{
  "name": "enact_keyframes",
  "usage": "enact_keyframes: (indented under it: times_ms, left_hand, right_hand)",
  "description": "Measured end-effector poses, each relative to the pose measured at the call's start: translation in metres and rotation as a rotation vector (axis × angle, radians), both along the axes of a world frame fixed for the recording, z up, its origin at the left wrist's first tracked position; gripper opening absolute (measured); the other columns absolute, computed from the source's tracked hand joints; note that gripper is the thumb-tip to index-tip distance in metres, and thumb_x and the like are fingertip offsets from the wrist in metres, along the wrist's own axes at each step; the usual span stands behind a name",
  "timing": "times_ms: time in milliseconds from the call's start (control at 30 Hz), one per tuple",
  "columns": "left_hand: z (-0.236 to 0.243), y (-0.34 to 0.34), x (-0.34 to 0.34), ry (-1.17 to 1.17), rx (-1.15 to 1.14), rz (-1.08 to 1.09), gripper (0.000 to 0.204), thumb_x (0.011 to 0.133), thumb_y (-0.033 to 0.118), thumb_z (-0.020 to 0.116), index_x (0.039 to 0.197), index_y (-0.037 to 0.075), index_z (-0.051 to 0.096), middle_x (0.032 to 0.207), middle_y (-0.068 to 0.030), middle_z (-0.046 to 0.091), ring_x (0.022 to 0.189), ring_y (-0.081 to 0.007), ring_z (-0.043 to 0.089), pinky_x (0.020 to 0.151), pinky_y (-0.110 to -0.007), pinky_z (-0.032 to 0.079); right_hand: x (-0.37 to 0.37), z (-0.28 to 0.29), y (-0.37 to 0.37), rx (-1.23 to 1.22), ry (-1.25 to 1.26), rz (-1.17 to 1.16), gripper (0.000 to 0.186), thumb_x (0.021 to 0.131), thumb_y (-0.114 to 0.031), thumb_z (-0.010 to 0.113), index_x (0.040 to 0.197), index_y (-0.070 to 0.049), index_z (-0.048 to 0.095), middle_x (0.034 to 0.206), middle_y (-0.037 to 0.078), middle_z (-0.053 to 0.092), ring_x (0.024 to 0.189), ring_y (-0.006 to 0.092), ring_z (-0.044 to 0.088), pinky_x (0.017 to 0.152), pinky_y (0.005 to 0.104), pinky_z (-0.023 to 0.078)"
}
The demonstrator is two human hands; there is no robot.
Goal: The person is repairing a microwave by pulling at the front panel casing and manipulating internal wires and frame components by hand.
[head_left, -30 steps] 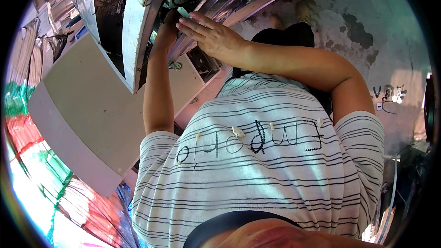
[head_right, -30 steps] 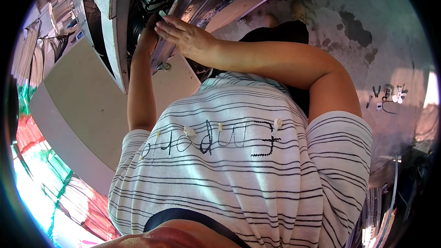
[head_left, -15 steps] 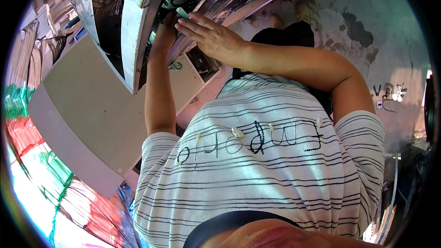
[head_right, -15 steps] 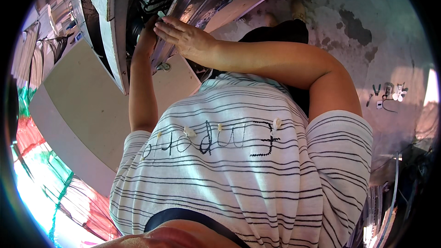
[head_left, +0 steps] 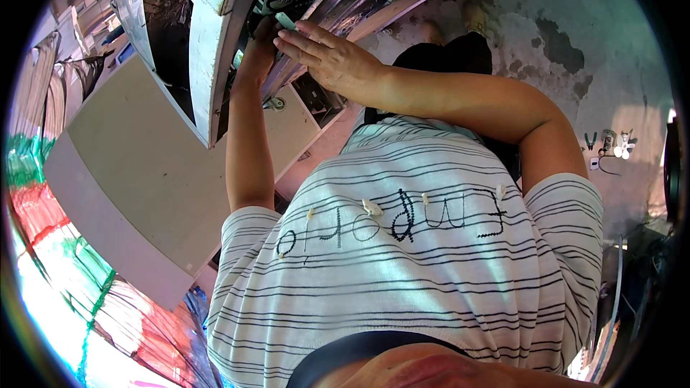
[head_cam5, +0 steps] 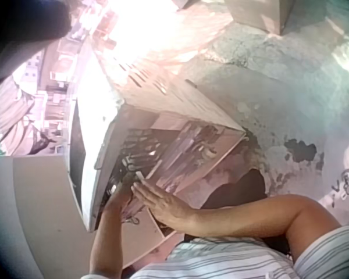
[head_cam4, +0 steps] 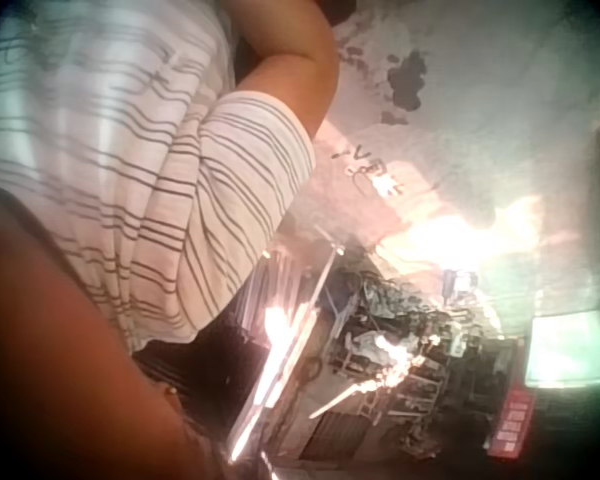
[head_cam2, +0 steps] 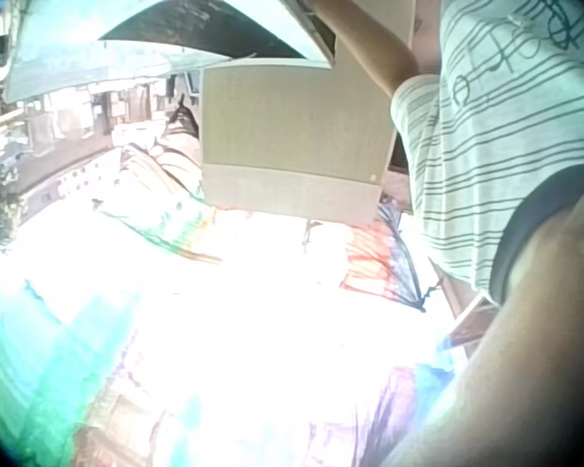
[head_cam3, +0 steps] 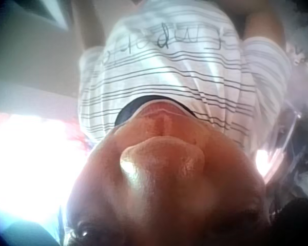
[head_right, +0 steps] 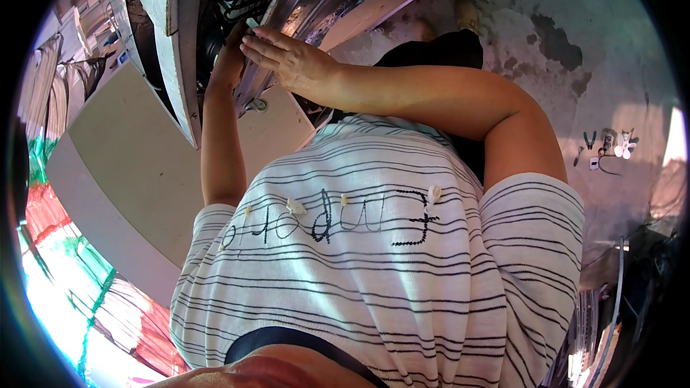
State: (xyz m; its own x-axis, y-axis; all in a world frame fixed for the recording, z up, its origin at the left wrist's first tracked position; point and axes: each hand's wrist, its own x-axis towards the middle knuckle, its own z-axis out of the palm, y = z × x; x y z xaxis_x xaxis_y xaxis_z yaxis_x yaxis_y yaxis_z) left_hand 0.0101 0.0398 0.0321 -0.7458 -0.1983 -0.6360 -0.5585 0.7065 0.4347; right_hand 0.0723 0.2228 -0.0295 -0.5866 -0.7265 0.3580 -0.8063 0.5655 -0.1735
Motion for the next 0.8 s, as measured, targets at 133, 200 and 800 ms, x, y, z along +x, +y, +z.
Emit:
enact_keyframes:
  times_ms: [133,200,800]
  left_hand:
    - [-0.006,-0.016,-0.001,-0.057,-0.003,-0.031,0.034,0.100,0.021,0.038,0.129,0.009,0.051,0.117,-0.0060,0.060,0.106,-0.0160,0.056,0.088,-0.027,0.045]
    - [-0.010,-0.020,-0.001,-0.066,0.015,0.020,0.034,0.100,0.020,0.038,0.128,0.009,0.052,0.114,-0.0057,0.061,0.105,-0.0159,0.057,0.088,-0.027,0.045]
    - [-0.014,-0.020,-0.005,-0.075,0.051,0.101,0.036,0.098,0.018,0.040,0.132,0.007,0.047,0.120,-0.0075,0.059,0.108,-0.0173,0.057,0.088,-0.028,0.047]
  right_hand:
    - [-0.002,0.003,0.006,0.012,-0.015,0.020,0.023,0.083,-0.022,0.056,0.098,-0.018,0.073,0.156,0.006,0.021,0.145,0.0241,0.013,0.119,0.0481,0.004]
    - [-0.003,0.003,0.007,0.013,-0.021,0.030,0.023,0.083,-0.022,0.056,0.098,-0.019,0.073,0.156,0.005,0.021,0.145,0.0240,0.013,0.119,0.0479,0.004]
    - [0.000,-0.004,0.001,-0.034,-0.003,-0.016,0.020,0.083,-0.020,0.057,0.094,-0.018,0.074,0.156,0.003,0.022,0.145,0.0231,0.012,0.120,0.0464,0.004]
